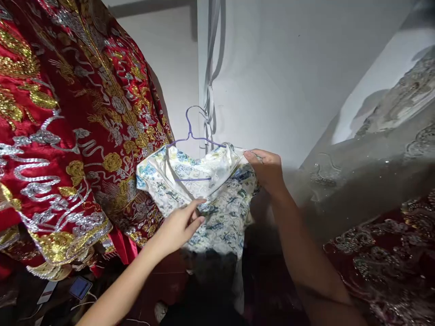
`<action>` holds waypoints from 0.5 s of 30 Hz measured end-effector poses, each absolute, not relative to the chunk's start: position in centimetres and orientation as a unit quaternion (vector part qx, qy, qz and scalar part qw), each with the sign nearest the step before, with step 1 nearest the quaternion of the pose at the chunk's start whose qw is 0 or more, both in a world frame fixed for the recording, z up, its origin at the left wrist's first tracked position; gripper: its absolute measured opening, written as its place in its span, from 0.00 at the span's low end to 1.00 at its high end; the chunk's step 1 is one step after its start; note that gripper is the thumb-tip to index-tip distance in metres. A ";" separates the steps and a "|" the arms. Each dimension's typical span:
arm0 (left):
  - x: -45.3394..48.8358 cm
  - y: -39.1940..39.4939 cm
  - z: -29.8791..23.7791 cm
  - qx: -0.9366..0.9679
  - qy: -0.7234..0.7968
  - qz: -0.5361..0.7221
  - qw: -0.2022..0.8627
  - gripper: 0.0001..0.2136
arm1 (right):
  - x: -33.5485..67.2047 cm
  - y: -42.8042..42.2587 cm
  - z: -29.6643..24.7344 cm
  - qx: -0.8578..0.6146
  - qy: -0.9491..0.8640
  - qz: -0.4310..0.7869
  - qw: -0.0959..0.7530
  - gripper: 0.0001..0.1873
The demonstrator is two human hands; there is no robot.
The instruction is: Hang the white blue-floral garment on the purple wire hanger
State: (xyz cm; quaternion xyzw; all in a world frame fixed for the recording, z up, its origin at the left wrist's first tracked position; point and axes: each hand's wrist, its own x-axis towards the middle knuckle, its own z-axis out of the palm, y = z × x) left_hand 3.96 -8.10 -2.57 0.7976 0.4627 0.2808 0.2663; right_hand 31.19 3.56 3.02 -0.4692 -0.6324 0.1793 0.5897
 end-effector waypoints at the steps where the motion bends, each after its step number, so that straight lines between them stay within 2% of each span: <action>1: 4.1 -7.4 -4.2 0.793 0.466 0.275 0.279 0.20 | 31.0 3.5 3.1 -0.466 -0.625 0.186 0.599 0.17; 7: 3.8 -3.9 -9.4 0.707 0.501 0.410 0.284 0.12 | 30.5 3.4 3.6 -0.464 -0.600 0.219 0.614 0.17; 12: 4.6 -2.4 -10.1 0.697 0.472 0.454 0.292 0.22 | 30.2 3.9 3.5 -0.457 -0.599 0.224 0.618 0.18; 15: 5.3 -1.7 -10.2 0.702 0.462 0.476 0.262 0.24 | 31.0 3.6 2.6 -0.453 -0.588 0.237 0.627 0.17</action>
